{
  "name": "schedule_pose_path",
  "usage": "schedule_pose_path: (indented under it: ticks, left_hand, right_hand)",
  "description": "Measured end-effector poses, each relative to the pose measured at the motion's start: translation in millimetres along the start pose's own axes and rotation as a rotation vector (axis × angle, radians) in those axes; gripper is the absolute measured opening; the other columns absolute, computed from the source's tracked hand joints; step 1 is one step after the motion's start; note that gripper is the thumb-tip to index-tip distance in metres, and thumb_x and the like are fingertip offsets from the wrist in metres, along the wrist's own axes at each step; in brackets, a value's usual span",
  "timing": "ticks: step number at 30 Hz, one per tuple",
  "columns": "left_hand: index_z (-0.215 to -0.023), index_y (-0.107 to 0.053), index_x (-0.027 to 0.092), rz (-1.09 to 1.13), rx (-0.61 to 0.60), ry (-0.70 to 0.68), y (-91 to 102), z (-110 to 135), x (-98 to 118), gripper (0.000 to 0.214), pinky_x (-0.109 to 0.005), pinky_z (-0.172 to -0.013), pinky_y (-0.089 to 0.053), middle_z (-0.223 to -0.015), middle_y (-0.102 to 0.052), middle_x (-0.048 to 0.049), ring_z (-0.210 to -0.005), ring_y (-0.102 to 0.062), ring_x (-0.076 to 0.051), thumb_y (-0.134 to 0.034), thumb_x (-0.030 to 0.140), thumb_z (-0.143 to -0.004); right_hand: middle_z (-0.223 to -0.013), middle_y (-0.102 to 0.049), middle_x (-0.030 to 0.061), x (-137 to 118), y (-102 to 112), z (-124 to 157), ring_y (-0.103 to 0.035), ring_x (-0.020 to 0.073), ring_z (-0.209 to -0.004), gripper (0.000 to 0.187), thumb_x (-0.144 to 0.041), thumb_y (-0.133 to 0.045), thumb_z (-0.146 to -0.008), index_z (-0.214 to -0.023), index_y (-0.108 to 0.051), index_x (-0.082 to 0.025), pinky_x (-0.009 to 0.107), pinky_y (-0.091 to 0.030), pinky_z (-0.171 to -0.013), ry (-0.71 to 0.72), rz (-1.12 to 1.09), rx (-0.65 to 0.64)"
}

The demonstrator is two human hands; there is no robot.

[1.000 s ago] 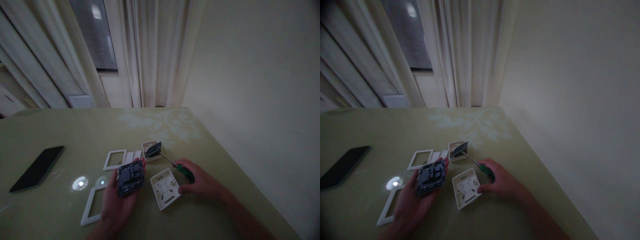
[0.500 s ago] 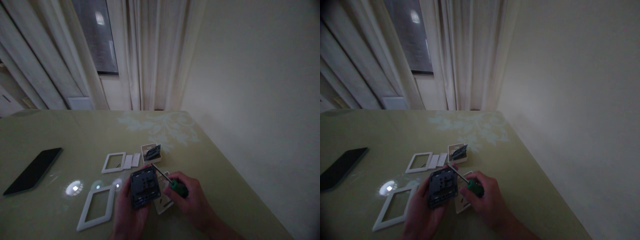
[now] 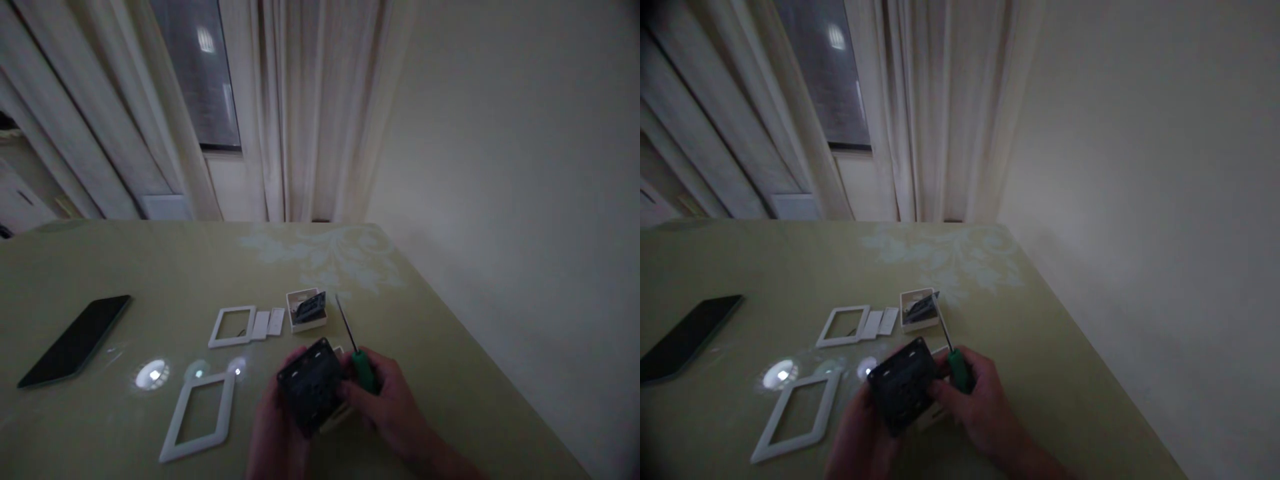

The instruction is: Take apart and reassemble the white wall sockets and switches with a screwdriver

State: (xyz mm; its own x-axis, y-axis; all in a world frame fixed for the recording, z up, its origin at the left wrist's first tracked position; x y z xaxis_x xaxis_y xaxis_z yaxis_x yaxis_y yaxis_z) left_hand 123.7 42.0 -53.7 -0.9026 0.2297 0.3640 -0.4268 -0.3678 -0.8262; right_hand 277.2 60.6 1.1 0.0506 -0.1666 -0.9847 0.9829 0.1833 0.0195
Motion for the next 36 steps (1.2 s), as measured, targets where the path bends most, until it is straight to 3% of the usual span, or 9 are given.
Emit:
schedule_pose_path:
  ticks: [4,6,10,13,16,19,23,30,36]
  left_hand:
    - [-0.069,-0.063,0.020,-0.215,0.083,-0.112,7.0,6,51,0.027,-0.020,-0.044,-0.039,-0.060,-0.055,0.0057,-0.045,-0.047,-0.009,-0.079,0.036,-0.083]
    - [-0.060,-0.051,0.023,-0.595,0.054,-0.170,13.4,14,86,0.048,-0.023,-0.042,-0.035,-0.053,-0.040,0.0085,-0.042,-0.037,-0.010,-0.078,0.054,-0.083]
    - [-0.068,-0.059,0.026,-1.647,0.164,-0.701,20.7,37,159,0.043,-0.029,-0.056,-0.041,-0.060,-0.056,0.0023,-0.057,-0.055,-0.020,-0.059,0.059,-0.095]
    - [-0.077,-0.067,0.026,-2.163,0.166,-0.864,31.8,34,168,0.040,-0.037,-0.070,-0.050,-0.077,-0.071,-0.0048,-0.074,-0.068,-0.027,-0.044,0.049,-0.101]
    - [-0.087,-0.072,0.024,-2.414,0.053,-0.898,49.2,22,159,0.043,-0.044,-0.082,-0.055,-0.087,-0.075,-0.0101,-0.084,-0.071,-0.030,-0.034,0.036,-0.105]
    - [-0.096,-0.074,0.022,-2.482,-0.073,-0.980,60.3,16,148,0.042,-0.045,-0.086,-0.055,-0.094,-0.075,-0.0117,-0.087,-0.070,-0.029,-0.033,0.026,-0.106]
    - [-0.091,-0.071,0.023,-2.377,-0.090,-1.118,58.4,20,148,0.038,-0.042,-0.081,-0.055,-0.090,-0.072,-0.0097,-0.082,-0.067,-0.027,-0.038,0.029,-0.108]
    - [-0.088,-0.064,0.026,-2.138,-0.090,-1.101,39.8,26,155,0.033,-0.037,-0.080,-0.054,-0.086,-0.067,-0.0042,-0.081,-0.066,-0.024,-0.040,0.033,-0.110]
    - [-0.102,-0.061,0.028,-1.876,0.229,-1.027,58.4,33,187,0.031,-0.033,-0.068,-0.056,-0.091,-0.073,-0.0027,-0.080,-0.072,-0.024,-0.038,0.047,-0.110]
  right_hand:
    - [-0.066,-0.061,-0.0030,-15,28,-10,-0.039,0.0061,-0.045,0.052,-0.062,-0.087,-0.076,-0.096,-0.071,-0.017,0.019,-0.031,-0.040,0.032,-0.011,0.091]
    - [-0.062,-0.058,-0.0038,-20,42,-16,-0.039,0.0067,-0.044,0.049,-0.060,-0.085,-0.077,-0.096,-0.073,-0.016,0.019,-0.030,-0.040,0.068,0.047,0.119]
    - [-0.058,-0.054,-0.0047,-22,54,-24,-0.041,0.0084,-0.045,0.043,-0.056,-0.079,-0.082,-0.096,-0.075,-0.016,0.020,-0.033,-0.040,0.131,0.161,0.144]
    - [-0.066,-0.061,-0.0013,-20,51,-24,-0.047,0.0100,-0.048,0.038,-0.054,-0.076,-0.085,-0.094,-0.075,-0.017,0.021,-0.038,-0.042,0.168,0.207,0.153]
    - [-0.068,-0.062,-0.0011,-15,46,-22,-0.049,0.0104,-0.048,0.037,-0.054,-0.074,-0.086,-0.093,-0.074,-0.018,0.021,-0.039,-0.041,0.167,0.219,0.173]
    - [-0.066,-0.060,-0.0024,-11,43,-21,-0.052,0.0113,-0.046,0.037,-0.055,-0.073,-0.087,-0.094,-0.071,-0.019,0.022,-0.041,-0.041,0.152,0.195,0.188]
    - [-0.065,-0.061,-0.0024,-12,37,-20,-0.056,0.0126,-0.047,0.036,-0.055,-0.073,-0.087,-0.092,-0.069,-0.019,0.022,-0.043,-0.042,0.163,0.211,0.168]
    - [-0.065,-0.063,-0.0018,-8,30,-22,-0.060,0.0146,-0.048,0.034,-0.053,-0.072,-0.085,-0.091,-0.068,-0.020,0.024,-0.044,-0.043,0.115,0.237,0.127]
    - [-0.067,-0.063,-0.0011,-3,27,-26,-0.060,0.0149,-0.050,0.032,-0.052,-0.069,-0.086,-0.089,-0.066,-0.020,0.024,-0.043,-0.043,0.112,0.283,0.072]
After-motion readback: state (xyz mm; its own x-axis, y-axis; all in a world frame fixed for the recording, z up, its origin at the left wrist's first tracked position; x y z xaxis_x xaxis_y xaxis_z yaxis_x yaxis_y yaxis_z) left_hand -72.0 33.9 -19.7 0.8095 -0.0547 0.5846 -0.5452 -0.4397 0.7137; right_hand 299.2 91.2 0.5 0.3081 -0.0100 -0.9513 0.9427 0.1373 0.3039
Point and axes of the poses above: each hand's wrist, its own z-axis away from the middle knuckle, its own y-axis out of the back of the hand, x = y × z, the point moved 7 cm from there along -z, towards the middle knuckle
